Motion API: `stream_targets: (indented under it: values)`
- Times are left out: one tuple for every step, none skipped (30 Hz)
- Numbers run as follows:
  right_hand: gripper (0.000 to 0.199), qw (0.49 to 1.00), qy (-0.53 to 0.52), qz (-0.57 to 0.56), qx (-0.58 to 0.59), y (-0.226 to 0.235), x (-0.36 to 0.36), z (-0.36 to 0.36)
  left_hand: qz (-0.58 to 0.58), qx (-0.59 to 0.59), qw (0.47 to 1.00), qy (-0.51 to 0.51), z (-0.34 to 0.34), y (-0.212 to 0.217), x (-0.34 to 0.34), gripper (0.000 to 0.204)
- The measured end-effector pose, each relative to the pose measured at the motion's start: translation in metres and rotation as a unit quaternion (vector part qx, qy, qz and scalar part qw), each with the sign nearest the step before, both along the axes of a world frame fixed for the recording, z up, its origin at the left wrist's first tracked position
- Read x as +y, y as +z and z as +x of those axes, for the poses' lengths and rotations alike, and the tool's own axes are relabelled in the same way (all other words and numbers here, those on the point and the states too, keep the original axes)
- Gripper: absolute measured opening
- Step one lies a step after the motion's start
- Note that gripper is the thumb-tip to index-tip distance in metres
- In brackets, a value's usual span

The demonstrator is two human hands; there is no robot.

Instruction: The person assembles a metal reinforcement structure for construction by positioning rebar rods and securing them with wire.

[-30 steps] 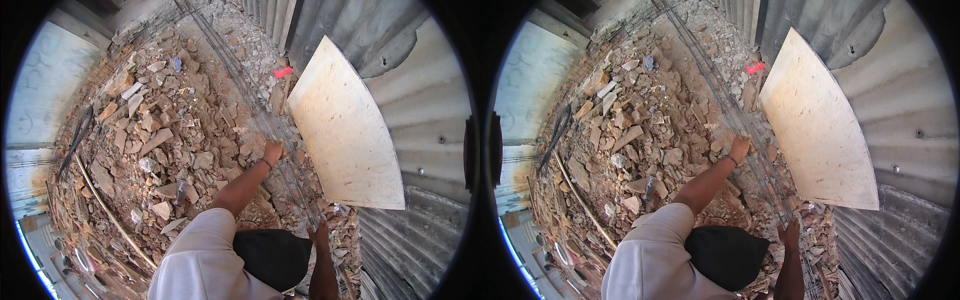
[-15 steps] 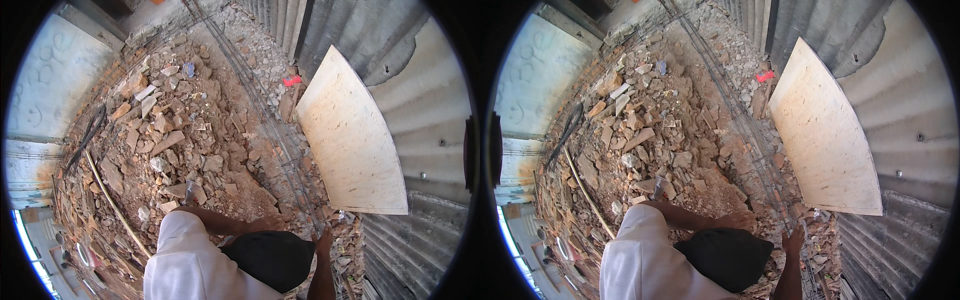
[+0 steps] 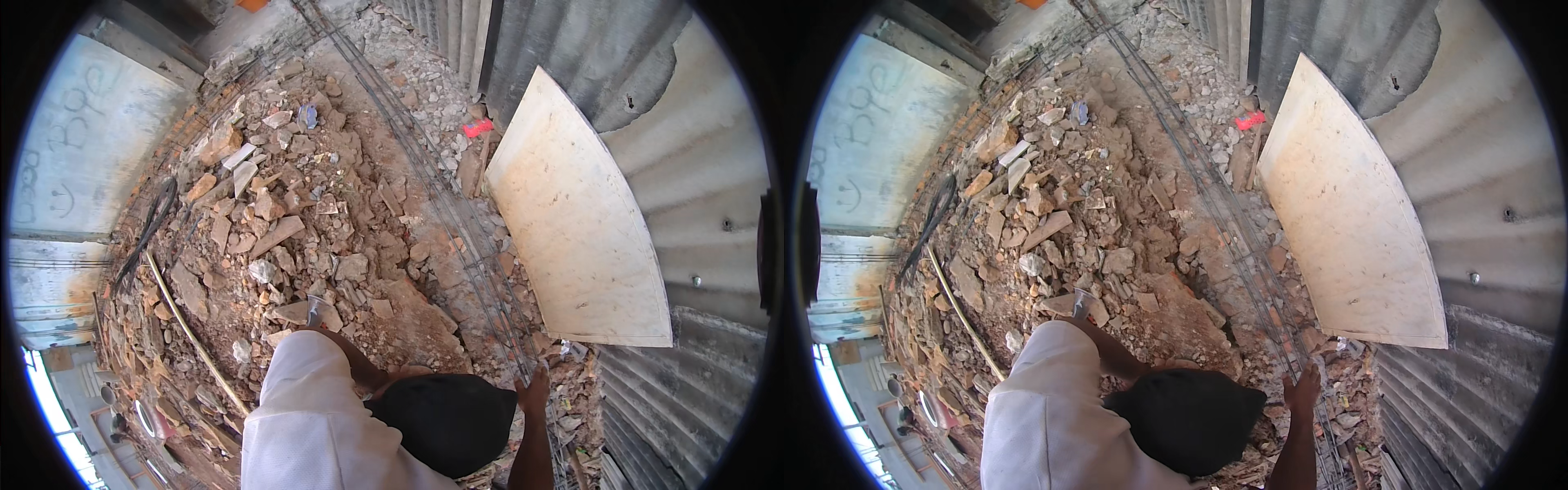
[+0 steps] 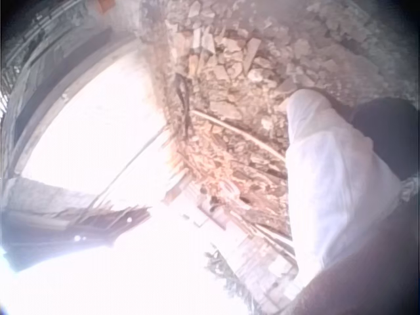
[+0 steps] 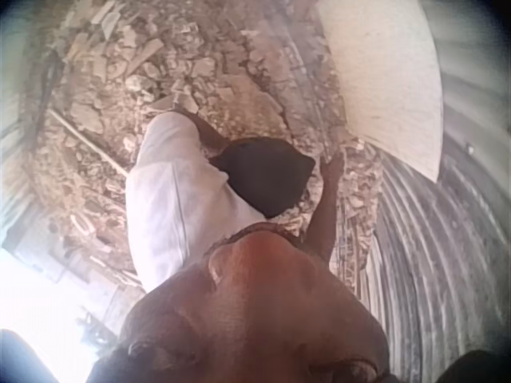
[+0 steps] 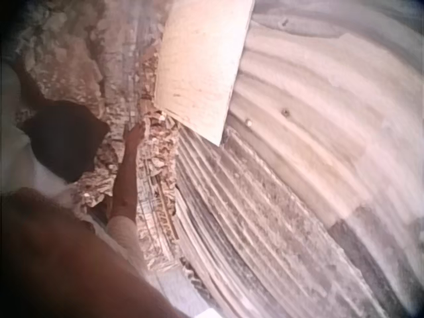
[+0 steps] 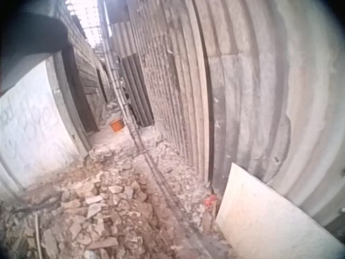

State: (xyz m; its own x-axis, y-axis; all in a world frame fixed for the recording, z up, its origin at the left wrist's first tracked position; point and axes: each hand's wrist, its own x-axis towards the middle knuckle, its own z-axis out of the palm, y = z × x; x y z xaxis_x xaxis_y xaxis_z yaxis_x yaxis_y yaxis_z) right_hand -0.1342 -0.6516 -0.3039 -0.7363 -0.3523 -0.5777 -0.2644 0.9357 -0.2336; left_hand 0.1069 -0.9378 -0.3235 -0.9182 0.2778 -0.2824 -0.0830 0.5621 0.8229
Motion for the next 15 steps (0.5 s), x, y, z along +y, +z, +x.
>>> stream_targets:
  values:
    - [0.087,1.000,0.005,0.000,0.000,0.000,0.002,-0.001,0.001,-0.006,1.000,0.002,-0.001,0.002,0.001,0.056]
    - [0.088,1.000,0.010,0.001,0.001,0.000,0.003,-0.003,0.001,-0.008,1.000,0.002,-0.004,0.002,0.001,0.056]
    - [0.088,1.000,0.011,0.000,0.000,0.002,0.003,-0.005,0.000,-0.012,1.000,0.004,-0.003,0.004,0.003,0.055]
    - [0.088,1.000,0.008,0.000,-0.005,0.005,0.002,-0.007,0.000,-0.018,1.000,0.005,-0.003,0.005,0.003,0.055]
    - [0.088,1.000,0.005,0.000,-0.009,0.007,0.003,-0.009,0.001,-0.022,1.000,0.008,-0.004,0.006,0.004,0.055]
    - [0.088,1.000,0.005,0.000,-0.010,0.008,0.003,-0.011,0.000,-0.025,1.000,0.010,-0.004,0.006,0.004,0.055]
    - [0.088,1.000,0.006,-0.013,-0.019,0.008,0.005,-0.013,0.001,-0.029,1.000,0.012,-0.003,0.007,0.004,0.055]
    - [0.088,0.999,0.008,-0.025,-0.027,0.008,0.008,-0.016,0.001,-0.033,0.999,0.017,-0.002,0.008,0.005,0.054]
    - [0.088,0.999,0.009,-0.025,-0.030,0.009,0.005,-0.016,-0.001,-0.038,0.999,0.018,0.003,0.010,0.004,0.054]
    - [0.088,0.999,0.011,-0.022,-0.045,0.010,0.003,-0.017,0.000,-0.044,0.999,0.026,0.009,0.012,0.004,0.054]
    - [0.088,0.998,0.014,-0.019,-0.060,0.010,0.000,-0.015,-0.001,-0.051,0.998,0.031,0.015,0.012,0.003,0.054]
    - [0.088,0.998,0.009,-0.020,-0.056,0.011,0.002,-0.016,-0.004,-0.048,0.998,0.026,0.009,0.012,-0.002,0.054]
    - [0.089,0.998,0.005,-0.017,-0.054,0.011,0.004,-0.015,-0.007,-0.049,0.999,0.021,0.006,0.013,-0.005,0.054]
    - [0.090,0.999,-0.001,-0.014,-0.051,0.013,0.006,-0.014,-0.007,-0.049,0.999,0.016,0.004,0.015,-0.007,0.053]
    - [0.090,0.998,0.001,-0.015,-0.053,0.012,0.002,-0.013,-0.008,-0.054,0.998,0.022,0.008,0.017,-0.010,0.053]
